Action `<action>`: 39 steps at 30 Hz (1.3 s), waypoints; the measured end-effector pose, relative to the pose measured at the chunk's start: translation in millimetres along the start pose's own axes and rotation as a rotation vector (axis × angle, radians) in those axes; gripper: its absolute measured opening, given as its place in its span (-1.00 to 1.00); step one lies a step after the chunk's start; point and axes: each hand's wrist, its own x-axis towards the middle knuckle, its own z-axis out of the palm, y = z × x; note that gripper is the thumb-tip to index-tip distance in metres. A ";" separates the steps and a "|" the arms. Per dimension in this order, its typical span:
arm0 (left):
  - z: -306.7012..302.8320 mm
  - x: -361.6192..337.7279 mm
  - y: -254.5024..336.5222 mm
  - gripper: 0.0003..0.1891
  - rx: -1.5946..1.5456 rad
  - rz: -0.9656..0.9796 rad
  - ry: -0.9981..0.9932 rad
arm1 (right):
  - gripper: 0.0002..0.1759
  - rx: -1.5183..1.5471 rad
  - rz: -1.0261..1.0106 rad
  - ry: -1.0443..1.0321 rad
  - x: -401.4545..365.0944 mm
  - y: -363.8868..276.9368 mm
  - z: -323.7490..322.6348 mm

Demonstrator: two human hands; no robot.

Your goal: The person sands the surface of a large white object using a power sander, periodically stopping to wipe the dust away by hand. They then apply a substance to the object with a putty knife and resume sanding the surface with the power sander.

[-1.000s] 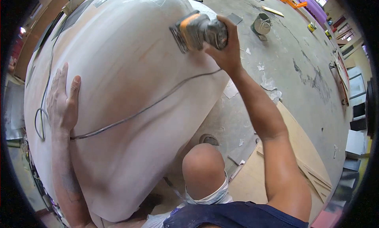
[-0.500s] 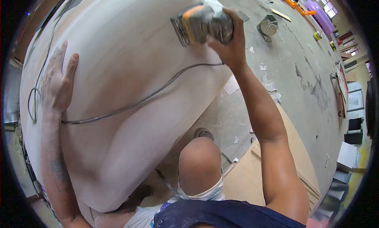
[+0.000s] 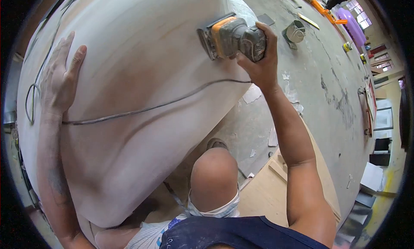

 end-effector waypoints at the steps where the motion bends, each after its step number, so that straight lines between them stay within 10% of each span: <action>1: -1.0 -0.1 1.3 -0.13 0.004 -0.003 -0.002 | -0.03 -0.002 0.028 -0.028 2.8 3.3 -7.5; 11: -7.5 -6.4 14.3 -0.12 0.083 -0.071 -0.037 | -0.09 -0.087 0.344 -0.476 7.4 -18.4 -70.8; 39: -5.4 -6.3 13.0 -0.05 0.086 -0.065 -0.030 | -0.10 -0.151 0.313 -0.444 50.3 -28.3 -30.4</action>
